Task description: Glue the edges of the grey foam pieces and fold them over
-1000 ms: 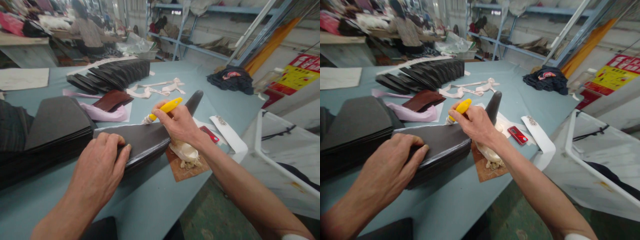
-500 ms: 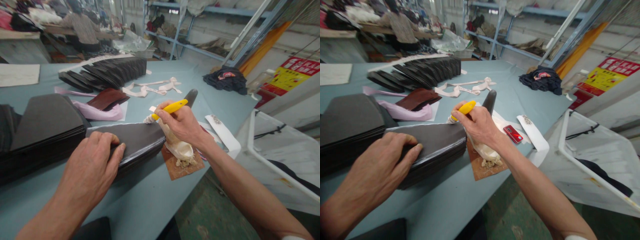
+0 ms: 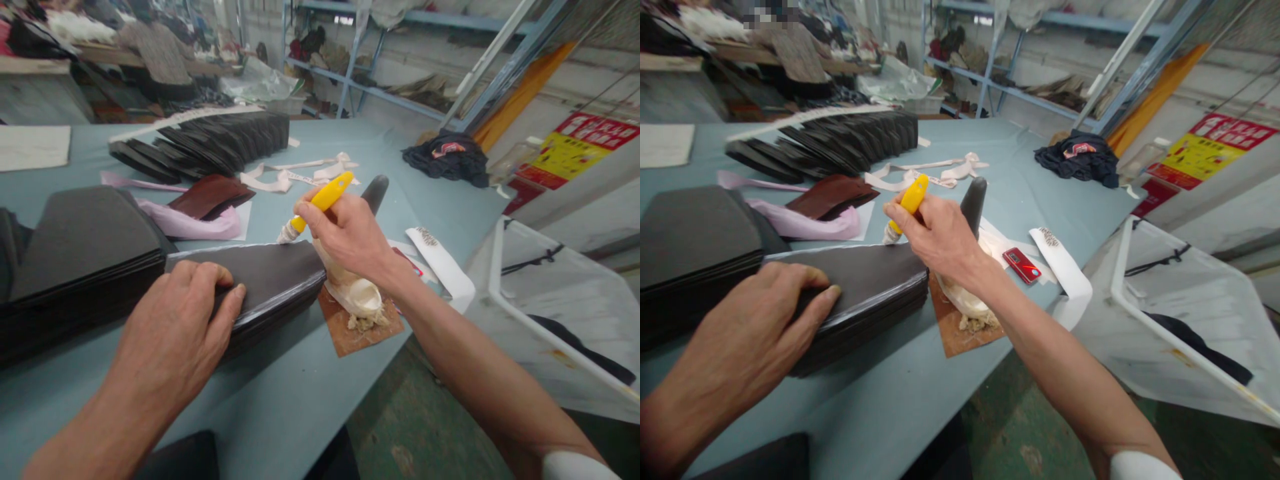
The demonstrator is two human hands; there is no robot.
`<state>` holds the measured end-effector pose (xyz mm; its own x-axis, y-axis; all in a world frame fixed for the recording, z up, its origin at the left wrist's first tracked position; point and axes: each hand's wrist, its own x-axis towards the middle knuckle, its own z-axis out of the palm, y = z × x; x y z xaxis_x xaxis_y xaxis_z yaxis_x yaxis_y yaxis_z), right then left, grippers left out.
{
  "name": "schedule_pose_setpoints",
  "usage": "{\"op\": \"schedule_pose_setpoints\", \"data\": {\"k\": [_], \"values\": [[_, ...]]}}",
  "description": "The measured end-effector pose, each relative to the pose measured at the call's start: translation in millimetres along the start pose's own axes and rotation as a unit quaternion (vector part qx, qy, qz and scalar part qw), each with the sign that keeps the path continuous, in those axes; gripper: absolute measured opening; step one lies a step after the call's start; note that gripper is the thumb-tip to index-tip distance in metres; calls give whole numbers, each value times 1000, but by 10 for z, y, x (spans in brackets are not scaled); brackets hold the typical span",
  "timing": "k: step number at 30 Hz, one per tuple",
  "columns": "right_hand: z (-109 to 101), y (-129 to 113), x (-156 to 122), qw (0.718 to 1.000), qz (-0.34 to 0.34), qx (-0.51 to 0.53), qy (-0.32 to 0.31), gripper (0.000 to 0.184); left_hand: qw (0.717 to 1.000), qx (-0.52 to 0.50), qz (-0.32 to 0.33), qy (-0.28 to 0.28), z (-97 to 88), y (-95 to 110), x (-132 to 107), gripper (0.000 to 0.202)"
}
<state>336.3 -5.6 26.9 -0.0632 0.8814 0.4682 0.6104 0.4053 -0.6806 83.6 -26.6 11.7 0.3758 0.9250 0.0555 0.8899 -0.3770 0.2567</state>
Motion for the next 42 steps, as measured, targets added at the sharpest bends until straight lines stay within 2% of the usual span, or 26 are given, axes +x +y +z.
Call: {"op": "schedule_pose_setpoints", "data": {"k": [9,17,22,27,34,38,42], "values": [[-200,76,-6,994,7,-107,4,59,1000,7,20,21,40,-53,-12,39],[-151,6,-51,983,4,-180,42,54,999,10,30,44,104,-93,-8,42],[-137,-71,-71,977,24,-209,15,47,999,-1,28,42,116,-88,-11,45],[-100,-97,-65,980,27,-195,39,42,999,0,25,35,107,-70,-24,44],[-133,-59,-119,982,46,-174,53,51,999,1,19,27,106,-62,-20,43],[-127,-118,-130,983,12,-155,99,49,999,1,16,28,107,-48,-16,44],[-95,-87,-135,983,26,-160,81,48,1000,3,14,25,102,-37,-19,43]]}}
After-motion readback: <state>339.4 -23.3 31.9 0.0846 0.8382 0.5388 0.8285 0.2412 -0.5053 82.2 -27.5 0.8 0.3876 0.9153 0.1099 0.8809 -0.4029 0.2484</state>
